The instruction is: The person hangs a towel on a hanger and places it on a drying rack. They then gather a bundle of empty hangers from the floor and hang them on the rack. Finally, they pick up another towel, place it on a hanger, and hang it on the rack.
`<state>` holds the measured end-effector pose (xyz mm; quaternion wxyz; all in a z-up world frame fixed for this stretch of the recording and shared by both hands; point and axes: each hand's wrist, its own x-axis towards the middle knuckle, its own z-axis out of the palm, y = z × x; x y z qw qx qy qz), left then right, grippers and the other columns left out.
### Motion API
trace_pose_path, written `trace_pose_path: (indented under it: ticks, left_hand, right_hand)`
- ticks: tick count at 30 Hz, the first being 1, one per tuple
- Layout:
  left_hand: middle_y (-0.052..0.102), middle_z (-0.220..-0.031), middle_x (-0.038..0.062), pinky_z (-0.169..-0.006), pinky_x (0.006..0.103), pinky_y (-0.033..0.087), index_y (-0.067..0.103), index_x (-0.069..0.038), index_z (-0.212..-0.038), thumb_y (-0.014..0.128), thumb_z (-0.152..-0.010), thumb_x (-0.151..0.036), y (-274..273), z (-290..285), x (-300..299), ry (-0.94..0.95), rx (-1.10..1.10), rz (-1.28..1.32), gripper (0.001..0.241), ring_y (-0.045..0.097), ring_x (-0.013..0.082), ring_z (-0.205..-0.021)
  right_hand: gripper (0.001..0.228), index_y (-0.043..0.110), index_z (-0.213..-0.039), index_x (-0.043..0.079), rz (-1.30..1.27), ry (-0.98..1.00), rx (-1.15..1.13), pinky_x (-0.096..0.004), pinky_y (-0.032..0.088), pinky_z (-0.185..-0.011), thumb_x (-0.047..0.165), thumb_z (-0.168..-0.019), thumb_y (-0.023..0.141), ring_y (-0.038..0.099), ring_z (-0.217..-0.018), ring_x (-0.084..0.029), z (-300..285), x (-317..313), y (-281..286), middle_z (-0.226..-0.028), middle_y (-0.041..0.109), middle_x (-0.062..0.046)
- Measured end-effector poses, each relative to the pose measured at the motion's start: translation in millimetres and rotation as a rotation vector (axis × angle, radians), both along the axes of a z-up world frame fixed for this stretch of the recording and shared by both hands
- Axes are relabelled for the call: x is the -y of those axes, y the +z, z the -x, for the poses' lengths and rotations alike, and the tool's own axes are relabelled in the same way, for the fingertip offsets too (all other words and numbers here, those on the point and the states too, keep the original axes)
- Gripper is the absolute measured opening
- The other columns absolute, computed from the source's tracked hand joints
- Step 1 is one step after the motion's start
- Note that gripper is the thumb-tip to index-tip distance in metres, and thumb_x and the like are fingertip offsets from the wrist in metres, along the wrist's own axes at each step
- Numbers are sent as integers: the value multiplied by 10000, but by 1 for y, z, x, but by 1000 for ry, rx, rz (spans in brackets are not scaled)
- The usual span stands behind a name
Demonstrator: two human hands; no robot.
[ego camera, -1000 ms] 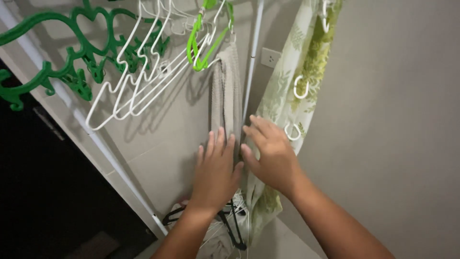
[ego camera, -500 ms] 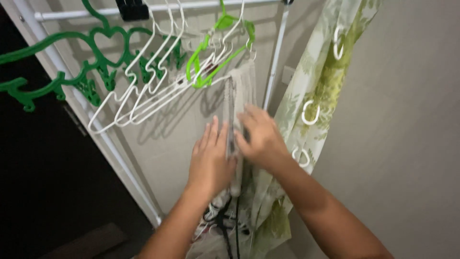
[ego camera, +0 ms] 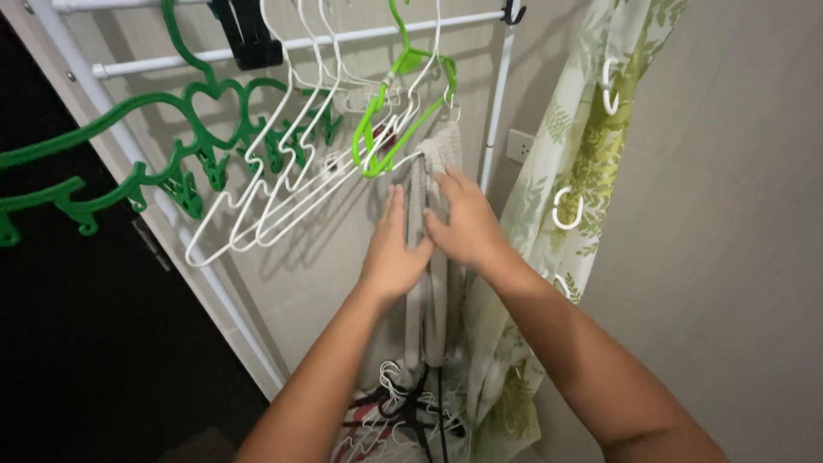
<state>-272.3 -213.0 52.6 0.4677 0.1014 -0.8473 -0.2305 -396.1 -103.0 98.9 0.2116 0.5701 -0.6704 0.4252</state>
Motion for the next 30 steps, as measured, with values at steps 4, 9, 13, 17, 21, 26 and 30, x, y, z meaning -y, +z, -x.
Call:
trace_pose_path:
  ticks: [4,9,13,17,21,26,30]
  left_hand:
    - [558,-1420,222,-953,370,556,173,-72,-1631,708,-857,-245,23,-3,-14,-83,49,-584,957,653,273,-1215]
    - [572,-1389,138,-841,266,550,378,2,-1489,653,-959,-92,18,9,-2,-210,-527,-570,605,652,157,-1127]
    - [603,-1313,96,-973,250,507,466,12,-1421,629,-1045,-66,24,8,4,-383,-751,-541,418,613,109,-1110]
    - [633,-1040,18,-794,225,502,588,-9,-1201,662,-1037,-88,33,7,2,-307,-712,-606,196,583,58,-890]
    - [647,-944,-23,-739,201,517,606,-41,-1079,692,-987,-97,46,-2,-2,-264,-647,-565,138,597,30,-816]
    - [621,-931,-33,-730,202,497,596,-44,-1022,708,-986,-88,48,-4,9,-309,-628,-542,126,574,30,-810]
    - [614,-916,-33,-757,208,484,606,-41,-971,713,-1001,-81,49,-8,14,-365,-630,-531,118,561,31,-827]
  right_hand:
    - [532,609,-1325,-38,97,32,-46,-464,422,-1127,155,-852,757,542,-1319,-442,19,18,1,-1403,571,-294]
    - [287,710,-1226,30,152,317,424,-277,562,-938,51,-945,652,712,-1056,-158,25,34,5,-1245,745,-101]
    - [246,723,-1207,14,231,403,393,-274,535,-944,36,-970,661,689,-1075,-130,11,39,15,-1217,745,-86]
    - [251,716,-1202,25,313,432,447,-274,528,-843,48,-956,675,619,-936,-110,-13,31,33,-1108,670,-42]
    - [212,699,-1140,31,317,454,262,-257,520,-817,82,-936,681,629,-989,-98,-37,21,48,-1143,642,-16]
    - [159,705,-1122,33,248,528,455,-268,512,-847,134,-1002,678,614,-950,-105,-17,42,35,-1091,664,-32]
    - [170,705,-1094,28,254,501,362,-275,516,-867,132,-961,690,630,-984,-125,-14,46,38,-1136,674,-57]
